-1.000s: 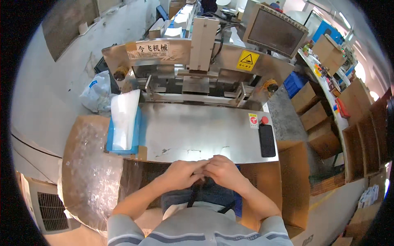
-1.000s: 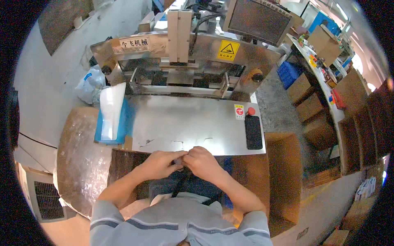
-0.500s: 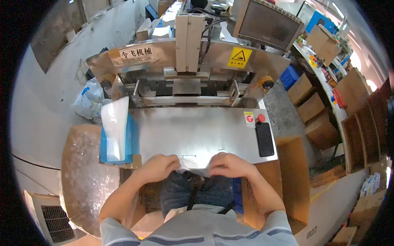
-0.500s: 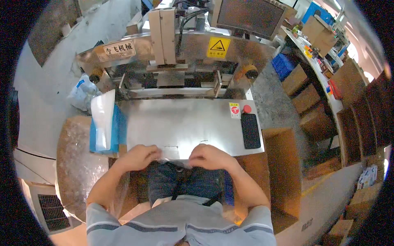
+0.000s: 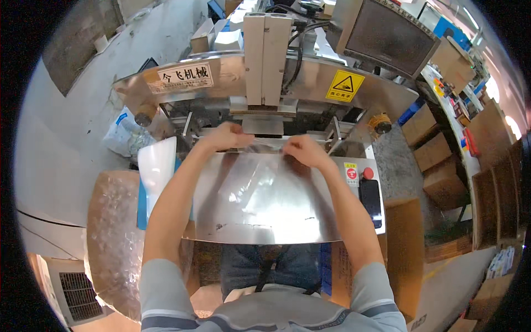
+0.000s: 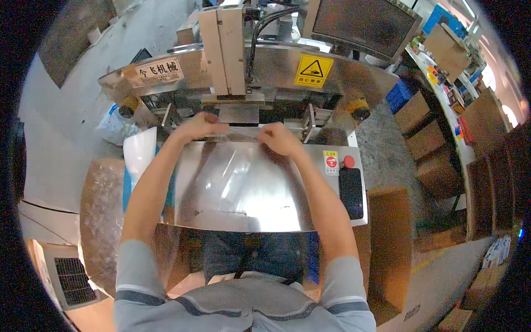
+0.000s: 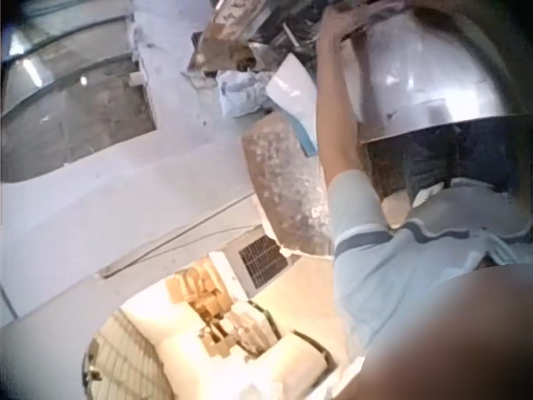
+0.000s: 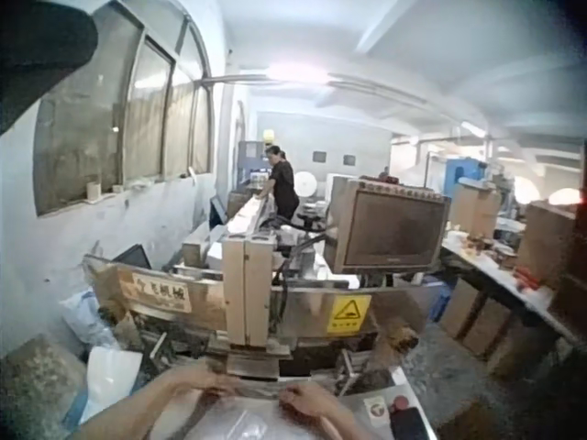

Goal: Packaging products by placing them in plastic sleeves, sealing them with a heat sealer, and packing them into a larger cardboard box.

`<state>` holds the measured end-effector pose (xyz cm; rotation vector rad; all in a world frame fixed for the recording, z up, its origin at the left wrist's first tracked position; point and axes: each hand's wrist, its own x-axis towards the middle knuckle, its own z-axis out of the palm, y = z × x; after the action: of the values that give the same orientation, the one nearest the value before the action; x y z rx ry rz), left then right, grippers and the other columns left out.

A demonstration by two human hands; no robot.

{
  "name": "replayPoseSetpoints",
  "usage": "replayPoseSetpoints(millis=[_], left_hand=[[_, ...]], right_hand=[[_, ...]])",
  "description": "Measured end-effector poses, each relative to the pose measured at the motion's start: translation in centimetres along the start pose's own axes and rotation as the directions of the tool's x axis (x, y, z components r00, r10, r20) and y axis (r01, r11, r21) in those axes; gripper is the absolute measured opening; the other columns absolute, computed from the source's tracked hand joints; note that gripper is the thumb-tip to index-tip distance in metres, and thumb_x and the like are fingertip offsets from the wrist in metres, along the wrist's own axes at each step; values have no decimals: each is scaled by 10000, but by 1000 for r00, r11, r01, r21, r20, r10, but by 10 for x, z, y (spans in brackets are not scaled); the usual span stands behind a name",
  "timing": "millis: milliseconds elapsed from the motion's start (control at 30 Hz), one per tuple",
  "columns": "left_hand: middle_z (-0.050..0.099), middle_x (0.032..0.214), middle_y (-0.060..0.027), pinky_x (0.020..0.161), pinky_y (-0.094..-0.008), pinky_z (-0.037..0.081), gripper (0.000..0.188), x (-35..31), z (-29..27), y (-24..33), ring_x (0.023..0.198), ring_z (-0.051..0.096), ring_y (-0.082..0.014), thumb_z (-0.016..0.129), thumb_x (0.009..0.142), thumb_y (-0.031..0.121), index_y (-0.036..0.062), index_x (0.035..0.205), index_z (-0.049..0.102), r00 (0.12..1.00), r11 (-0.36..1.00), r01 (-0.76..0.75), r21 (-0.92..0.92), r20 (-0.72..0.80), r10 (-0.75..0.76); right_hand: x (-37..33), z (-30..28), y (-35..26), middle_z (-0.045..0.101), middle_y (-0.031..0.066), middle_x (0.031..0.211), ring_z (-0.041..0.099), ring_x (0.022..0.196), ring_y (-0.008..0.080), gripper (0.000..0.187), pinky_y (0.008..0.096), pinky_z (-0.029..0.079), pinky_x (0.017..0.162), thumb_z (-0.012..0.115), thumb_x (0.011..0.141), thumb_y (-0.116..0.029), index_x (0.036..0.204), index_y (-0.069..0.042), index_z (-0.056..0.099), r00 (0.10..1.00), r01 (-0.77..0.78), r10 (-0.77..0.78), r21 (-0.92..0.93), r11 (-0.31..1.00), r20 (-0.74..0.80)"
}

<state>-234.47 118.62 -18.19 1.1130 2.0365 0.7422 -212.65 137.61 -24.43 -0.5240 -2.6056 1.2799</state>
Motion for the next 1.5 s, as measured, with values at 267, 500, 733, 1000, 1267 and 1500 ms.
replayPoseSetpoints(millis=[267, 500, 733, 1000, 1267, 1500], left_hand=[[719, 1005, -165, 833, -377, 540, 515, 90, -15, -81, 898, 686, -226, 797, 797, 423, -24, 1028, 686, 856, 780, -517, -352, -208, 473], [610, 1306, -184, 964, -484, 465, 460, 14, 55, -16, 1188, 580, -360, 729, 838, 340, 11, 1149, 647, 728, 806, -12, 592, -547, 413], [496, 1422, -249, 1146, -608, 255, 587, -158, 186, -31, 1390, 407, -394, 667, 905, 356, -2, 1353, 548, 792, 835, -148, 529, -442, 421], [465, 1444, -250, 1142, -636, 237, 617, -165, 191, -32, 1395, 386, -412, 636, 923, 422, -5, 1357, 538, 735, 845, -125, 521, -524, 431], [498, 1419, -199, 1118, -671, 235, 587, -169, 198, -31, 1368, 408, -391, 643, 920, 407, 10, 1340, 544, 722, 833, -82, 547, -544, 428], [534, 1288, -179, 1124, -652, 248, 591, -174, 195, -33, 1312, 432, -392, 700, 884, 298, -1, 1355, 505, 743, 882, -129, 454, -544, 389]], right_hand=[[68, 4, -18, 703, 251, 982, 695, 909, 392, 259, 494, 558, 810, 622, 888, -187, 1050, 1, 696, 972, 47, -122, -344, 938, -201], [19, 66, -52, 518, 166, 1436, 456, 1362, 340, 486, 523, 390, 1081, 630, 893, -203, 1334, -19, 539, 917, 83, -332, -711, 699, -219], [17, 63, -64, 488, 191, 1465, 438, 1385, 354, 565, 541, 389, 1086, 639, 918, -283, 1392, -13, 490, 953, 84, -265, -709, 700, -149], [16, 60, -67, 470, 202, 1488, 422, 1401, 364, 614, 528, 391, 1090, 635, 924, -303, 1435, -11, 460, 970, 95, -223, -699, 709, -95], [18, 51, -73, 537, 185, 1418, 470, 1353, 352, 531, 547, 424, 1039, 628, 928, -298, 1357, -7, 515, 948, 122, -293, -707, 696, -125], [23, 36, -107, 647, 218, 1230, 578, 1192, 400, 429, 517, 442, 1009, 576, 956, -261, 1309, -19, 545, 979, 59, -180, -720, 691, -93]])
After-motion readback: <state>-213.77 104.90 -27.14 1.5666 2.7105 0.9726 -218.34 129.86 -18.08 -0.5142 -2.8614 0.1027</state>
